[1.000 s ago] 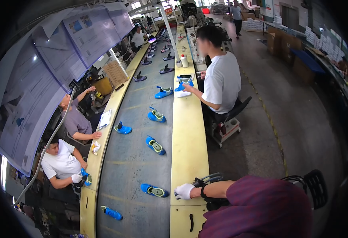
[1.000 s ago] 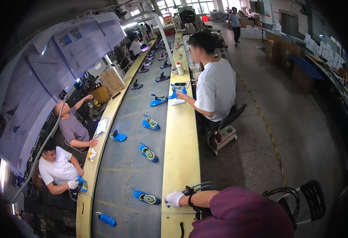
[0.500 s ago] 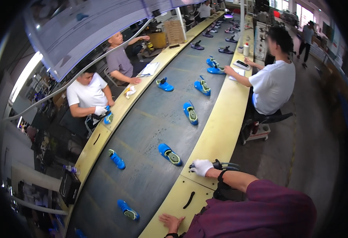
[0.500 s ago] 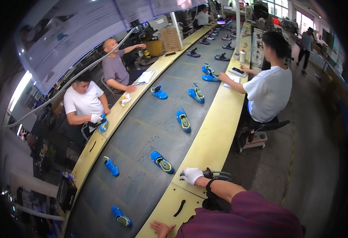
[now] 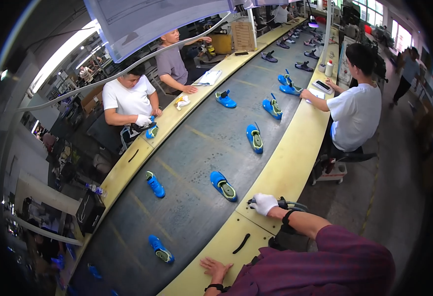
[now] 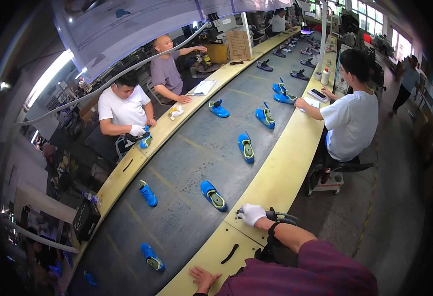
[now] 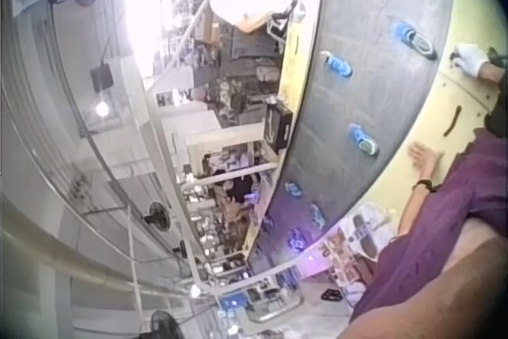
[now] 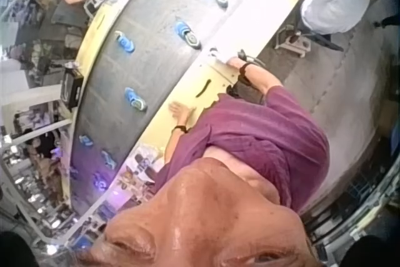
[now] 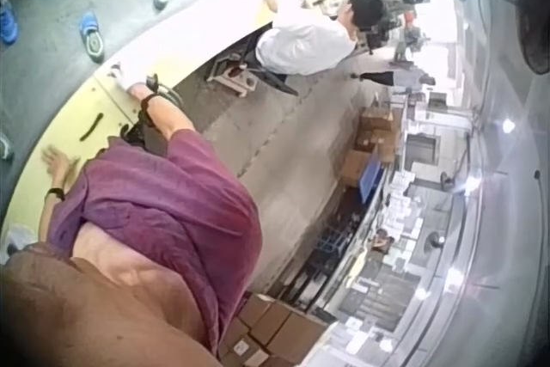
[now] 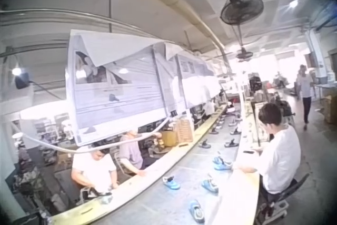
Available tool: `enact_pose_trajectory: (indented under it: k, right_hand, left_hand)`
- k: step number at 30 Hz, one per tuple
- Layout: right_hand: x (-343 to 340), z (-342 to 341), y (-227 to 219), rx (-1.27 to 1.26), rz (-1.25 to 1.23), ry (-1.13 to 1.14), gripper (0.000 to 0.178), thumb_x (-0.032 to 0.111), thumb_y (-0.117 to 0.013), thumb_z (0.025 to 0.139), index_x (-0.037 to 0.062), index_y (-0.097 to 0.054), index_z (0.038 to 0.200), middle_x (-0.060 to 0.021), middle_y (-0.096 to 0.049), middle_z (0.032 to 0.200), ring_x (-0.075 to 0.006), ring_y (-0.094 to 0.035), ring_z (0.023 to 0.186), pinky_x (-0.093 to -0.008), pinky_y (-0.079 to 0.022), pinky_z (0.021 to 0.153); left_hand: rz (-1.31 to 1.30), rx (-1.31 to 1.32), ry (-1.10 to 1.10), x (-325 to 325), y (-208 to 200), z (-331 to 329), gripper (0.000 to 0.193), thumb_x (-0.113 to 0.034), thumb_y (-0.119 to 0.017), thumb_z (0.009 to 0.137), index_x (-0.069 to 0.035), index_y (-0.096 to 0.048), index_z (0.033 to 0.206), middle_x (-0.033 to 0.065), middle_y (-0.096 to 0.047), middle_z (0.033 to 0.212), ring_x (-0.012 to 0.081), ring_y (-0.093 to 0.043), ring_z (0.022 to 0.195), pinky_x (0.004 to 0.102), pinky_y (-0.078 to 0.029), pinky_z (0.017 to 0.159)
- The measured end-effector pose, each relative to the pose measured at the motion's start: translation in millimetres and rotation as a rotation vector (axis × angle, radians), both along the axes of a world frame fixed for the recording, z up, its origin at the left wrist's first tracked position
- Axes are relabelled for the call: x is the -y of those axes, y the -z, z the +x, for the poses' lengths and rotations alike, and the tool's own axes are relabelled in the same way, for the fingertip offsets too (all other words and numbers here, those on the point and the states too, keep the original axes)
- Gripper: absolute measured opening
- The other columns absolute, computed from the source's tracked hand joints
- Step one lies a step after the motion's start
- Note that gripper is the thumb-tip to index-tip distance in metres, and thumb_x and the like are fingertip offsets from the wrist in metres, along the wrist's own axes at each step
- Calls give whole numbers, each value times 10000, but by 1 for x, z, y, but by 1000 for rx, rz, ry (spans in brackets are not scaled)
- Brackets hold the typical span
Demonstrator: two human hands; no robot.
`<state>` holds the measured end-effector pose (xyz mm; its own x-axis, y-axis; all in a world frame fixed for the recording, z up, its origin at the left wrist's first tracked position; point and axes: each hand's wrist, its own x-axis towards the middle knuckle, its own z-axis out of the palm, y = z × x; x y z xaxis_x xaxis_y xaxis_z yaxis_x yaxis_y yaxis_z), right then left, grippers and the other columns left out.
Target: The worker is assembling shoes on a production line, specifically working on the upper parts and soles.
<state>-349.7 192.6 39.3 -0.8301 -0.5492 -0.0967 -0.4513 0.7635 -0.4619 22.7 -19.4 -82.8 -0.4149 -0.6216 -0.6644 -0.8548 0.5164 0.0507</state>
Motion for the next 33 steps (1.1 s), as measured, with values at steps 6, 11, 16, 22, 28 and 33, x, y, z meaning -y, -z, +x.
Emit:
enact_pose_trajectory:
  k: [6,11,16,22,28,33]
  right_hand:
    - [0,1,-6,13,62,-16,430,487,-688,968,66,-699,1054,-191,-751,1062,-391,-737,1004,-498,-583,863]
    - [1,3,-7,31,61,-6,438,497,-686,969,71,-704,1068,-190,-751,1079,-390,-735,1023,-496,-580,879]
    - [-3,2,-7,21,61,3,443,499,-689,968,68,-704,1070,-194,-750,1081,-395,-735,1018,-500,-582,878]
    - [-2,0,0,8,25,-2,440,487,-695,966,54,-698,1046,-217,-748,1043,-414,-742,982,-517,-589,859]
    - [-9,-4,-4,13,6,-1,427,479,-691,967,61,-696,1054,-214,-745,1045,-416,-743,979,-521,-591,860]
    - [-11,-5,-1,-1,19,-6,422,474,-691,969,67,-687,1080,-200,-738,1060,-409,-744,974,-517,-594,860]
  left_hand:
    - [2,-30,-2,-2,3,2,1684,-771,-900,616,63,117,1667,345,222,1722,538,205,1595,798,-239,1170]
    - [-1,-27,2,-4,1,3,1678,-787,-884,621,58,117,1669,344,219,1723,541,195,1597,804,-249,1163]
    - [8,-43,15,-5,0,2,1665,-775,-888,630,60,109,1669,348,220,1721,543,194,1596,805,-243,1165]
    - [3,-100,8,-5,-2,8,1640,-730,-910,649,103,83,1654,390,190,1708,566,189,1587,803,-216,1171]
    - [-27,-46,38,-3,10,2,1658,-727,-919,641,107,99,1650,389,199,1706,562,194,1587,799,-227,1169]
    - [-32,-44,50,-3,14,3,1663,-732,-915,643,106,112,1648,388,200,1706,562,190,1588,800,-241,1165]
